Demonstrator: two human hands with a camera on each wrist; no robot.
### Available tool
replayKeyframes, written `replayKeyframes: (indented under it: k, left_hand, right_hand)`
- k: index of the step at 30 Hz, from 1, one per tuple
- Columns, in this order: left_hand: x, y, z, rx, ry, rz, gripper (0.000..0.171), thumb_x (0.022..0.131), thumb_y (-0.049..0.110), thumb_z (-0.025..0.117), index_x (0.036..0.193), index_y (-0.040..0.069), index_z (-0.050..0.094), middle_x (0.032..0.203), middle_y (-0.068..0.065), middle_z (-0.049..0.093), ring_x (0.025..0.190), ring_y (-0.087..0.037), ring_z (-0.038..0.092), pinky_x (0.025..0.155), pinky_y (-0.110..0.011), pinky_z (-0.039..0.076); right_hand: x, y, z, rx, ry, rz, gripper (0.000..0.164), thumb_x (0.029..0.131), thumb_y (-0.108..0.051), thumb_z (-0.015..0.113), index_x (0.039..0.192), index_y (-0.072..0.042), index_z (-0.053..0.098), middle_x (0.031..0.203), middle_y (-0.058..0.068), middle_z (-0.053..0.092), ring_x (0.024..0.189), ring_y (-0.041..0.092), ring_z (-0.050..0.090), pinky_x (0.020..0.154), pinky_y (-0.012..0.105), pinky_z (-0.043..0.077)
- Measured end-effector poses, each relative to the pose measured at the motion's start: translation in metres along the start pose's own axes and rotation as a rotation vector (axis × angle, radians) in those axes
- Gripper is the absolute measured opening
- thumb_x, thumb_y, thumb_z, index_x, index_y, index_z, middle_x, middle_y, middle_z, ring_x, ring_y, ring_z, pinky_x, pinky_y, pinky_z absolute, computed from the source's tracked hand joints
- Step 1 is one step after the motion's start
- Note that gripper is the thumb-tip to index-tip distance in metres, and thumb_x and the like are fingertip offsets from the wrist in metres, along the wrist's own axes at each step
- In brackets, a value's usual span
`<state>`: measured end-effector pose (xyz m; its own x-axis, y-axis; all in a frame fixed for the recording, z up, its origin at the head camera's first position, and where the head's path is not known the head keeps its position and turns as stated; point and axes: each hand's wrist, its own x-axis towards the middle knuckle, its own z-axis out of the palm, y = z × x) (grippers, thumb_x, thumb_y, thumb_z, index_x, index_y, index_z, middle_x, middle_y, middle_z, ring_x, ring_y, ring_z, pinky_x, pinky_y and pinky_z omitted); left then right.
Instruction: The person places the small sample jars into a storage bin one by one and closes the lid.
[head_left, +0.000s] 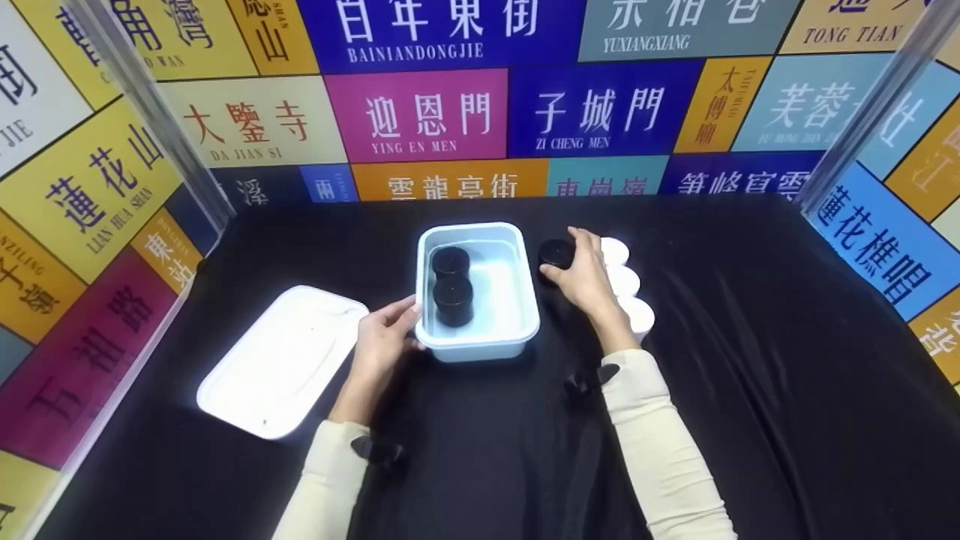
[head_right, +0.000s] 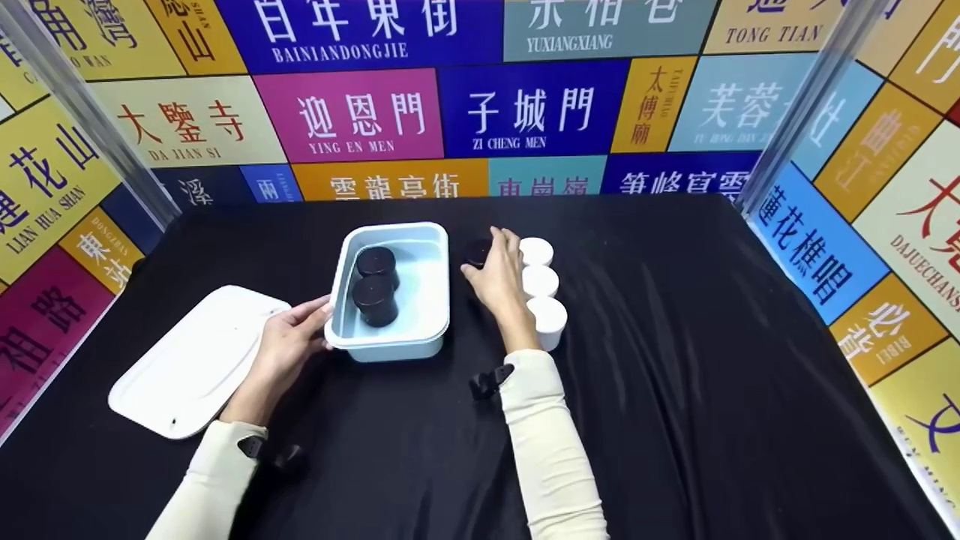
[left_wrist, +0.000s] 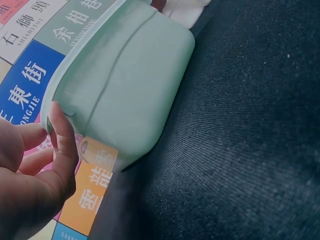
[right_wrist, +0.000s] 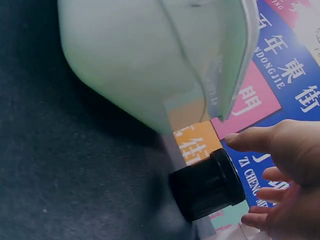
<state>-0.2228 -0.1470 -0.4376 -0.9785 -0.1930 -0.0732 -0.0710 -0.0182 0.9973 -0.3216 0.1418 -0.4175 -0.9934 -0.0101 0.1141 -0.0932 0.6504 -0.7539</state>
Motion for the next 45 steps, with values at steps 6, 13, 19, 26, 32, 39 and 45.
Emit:
replayKeyframes:
  k: [6, 13, 19, 26, 32, 39, 45]
  left_hand:
    - [0.001, -0.001, 0.000, -0.014, 0.004, 0.002, 0.034, 0.098, 0.010, 0.064, 0.130, -0.004, 0.064, 0.116, -0.027, 0.069, 0.068, -0.010, 0.062, 0.052, -0.020, 0.055]
    - [0.001, -0.001, 0.000, -0.015, 0.002, -0.006, 0.035, 0.098, 0.011, 0.064, 0.130, -0.003, 0.064, 0.119, -0.027, 0.068, 0.070, -0.011, 0.063, 0.053, -0.020, 0.055]
    - [0.001, 0.000, 0.000, -0.018, 0.010, -0.013, 0.034, 0.097, 0.010, 0.065, 0.129, -0.002, 0.065, 0.116, -0.025, 0.069, 0.068, -0.011, 0.062, 0.052, -0.021, 0.056]
    - [0.001, 0.000, 0.000, -0.021, 0.011, -0.005, 0.034, 0.097, 0.010, 0.065, 0.129, -0.003, 0.065, 0.116, -0.026, 0.069, 0.066, -0.012, 0.062, 0.052, -0.021, 0.055]
    - [0.002, 0.001, -0.001, -0.009, 0.007, -0.017, 0.036, 0.098, 0.012, 0.065, 0.130, -0.003, 0.064, 0.119, -0.026, 0.068, 0.070, -0.010, 0.063, 0.053, -0.021, 0.056]
    - [0.001, 0.001, -0.001, -0.004, 0.000, -0.017, 0.036, 0.098, 0.013, 0.064, 0.131, -0.003, 0.063, 0.121, -0.027, 0.067, 0.071, -0.010, 0.063, 0.053, -0.021, 0.056]
    - [0.001, 0.002, 0.000, -0.027, 0.003, -0.029, 0.035, 0.098, 0.011, 0.064, 0.130, -0.003, 0.063, 0.121, -0.026, 0.067, 0.073, -0.010, 0.064, 0.053, -0.021, 0.056]
  right_hand:
    - [0.002, 0.003, 0.011, -0.029, -0.046, 0.046, 0.083, 0.093, -0.019, 0.070, 0.159, -0.005, 0.021, 0.164, 0.020, 0.021, 0.152, 0.039, 0.022, 0.127, 0.048, 0.024]
    - [0.003, 0.009, 0.021, -0.039, 0.009, 0.062, 0.083, 0.093, -0.022, 0.071, 0.158, -0.004, 0.021, 0.158, 0.024, 0.026, 0.149, 0.040, 0.025, 0.126, 0.046, 0.027]
    - [0.003, 0.011, 0.026, -0.023, 0.073, 0.066, 0.077, 0.091, -0.021, 0.073, 0.154, -0.003, 0.032, 0.151, 0.025, 0.036, 0.143, 0.040, 0.034, 0.124, 0.045, 0.031]
    - [0.002, -0.001, 0.020, 0.025, 0.125, 0.066, 0.078, 0.087, -0.021, 0.077, 0.151, -0.002, 0.037, 0.149, 0.024, 0.039, 0.139, 0.038, 0.041, 0.123, 0.044, 0.033]
    - [0.000, -0.011, 0.011, 0.052, 0.163, 0.060, 0.079, 0.084, -0.023, 0.081, 0.150, -0.004, 0.041, 0.145, 0.021, 0.042, 0.136, 0.036, 0.045, 0.121, 0.043, 0.035]
    - [-0.004, -0.021, 0.002, 0.061, 0.228, -0.006, 0.078, 0.080, -0.023, 0.085, 0.146, -0.005, 0.047, 0.140, 0.021, 0.046, 0.132, 0.035, 0.047, 0.119, 0.042, 0.037]
    - [-0.009, -0.032, -0.004, 0.076, 0.256, -0.048, 0.079, 0.079, -0.025, 0.087, 0.145, -0.004, 0.049, 0.139, 0.021, 0.047, 0.130, 0.036, 0.049, 0.117, 0.043, 0.039]
